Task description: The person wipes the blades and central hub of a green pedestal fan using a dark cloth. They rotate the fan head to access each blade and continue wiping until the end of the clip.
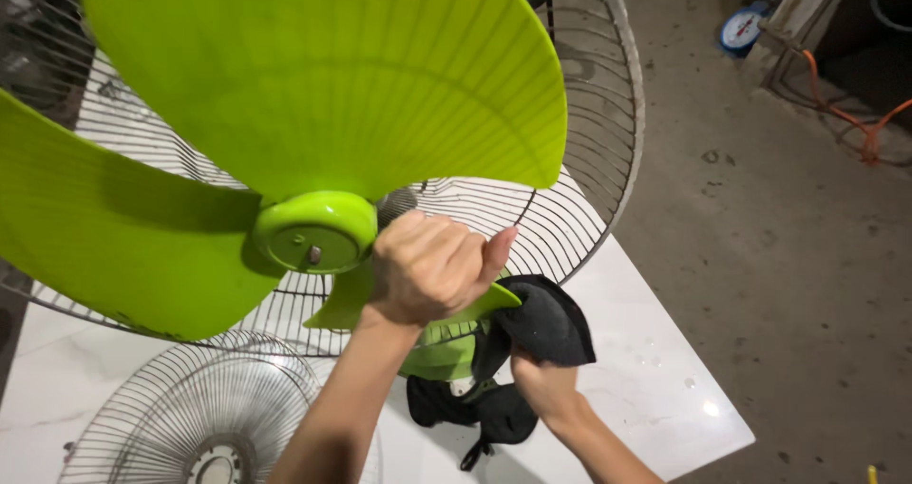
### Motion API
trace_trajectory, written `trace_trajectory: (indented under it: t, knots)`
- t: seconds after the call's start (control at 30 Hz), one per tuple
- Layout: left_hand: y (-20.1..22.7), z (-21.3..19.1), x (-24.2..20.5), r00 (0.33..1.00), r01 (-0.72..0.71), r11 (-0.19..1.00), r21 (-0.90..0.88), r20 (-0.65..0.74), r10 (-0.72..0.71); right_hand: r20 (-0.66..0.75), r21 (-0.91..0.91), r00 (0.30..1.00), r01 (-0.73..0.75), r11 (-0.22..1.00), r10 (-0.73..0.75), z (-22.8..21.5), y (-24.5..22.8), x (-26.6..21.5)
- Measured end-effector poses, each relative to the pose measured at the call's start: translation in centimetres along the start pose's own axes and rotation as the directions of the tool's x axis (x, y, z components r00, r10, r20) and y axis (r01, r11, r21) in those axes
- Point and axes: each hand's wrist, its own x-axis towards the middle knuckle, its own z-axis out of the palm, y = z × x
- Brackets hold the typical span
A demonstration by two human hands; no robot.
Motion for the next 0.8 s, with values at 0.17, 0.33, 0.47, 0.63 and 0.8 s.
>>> trace_trajectory:
  t: [0.17, 0.33, 0.47, 0.63, 0.8]
  knots:
    - [-0.3, -0.2, 0.9, 0.993, 0.079, 0.997, 0.019, -0.094, -0.077, -0.012, -0.098, 0.996, 0.09, 0.991, -0.092, -3.1, 0.5, -1.7]
    - [0.0, -0.7, 2.1, 0.989, 0.106, 0.994, 0.016, -0.108, -0.104, -0.252, 0.152, 0.966, 0.092, 0.984, -0.051, -6.4, 0.3, -1.6]
    - [0.1, -1.3, 2.4, 0.989, 0.112, 0.993, -0.023, -0.094, -0.114, -0.094, -0.098, 0.968, 0.222, 0.97, -0.231, -8.0, -2.3, 0.5]
    - [0.3, -1.0, 2.4, 0.989, 0.088, 0.996, 0.002, -0.121, -0.087, 0.134, 0.16, 0.981, 0.119, 0.98, -0.141, -5.9, -5.1, 5.4]
    - [0.1, -0.9, 1.8, 0.99, 0.09, 0.996, 0.025, -0.114, -0.086, 0.106, -0.013, 0.977, 0.189, 0.982, -0.186, -4.6, -5.3, 6.1]
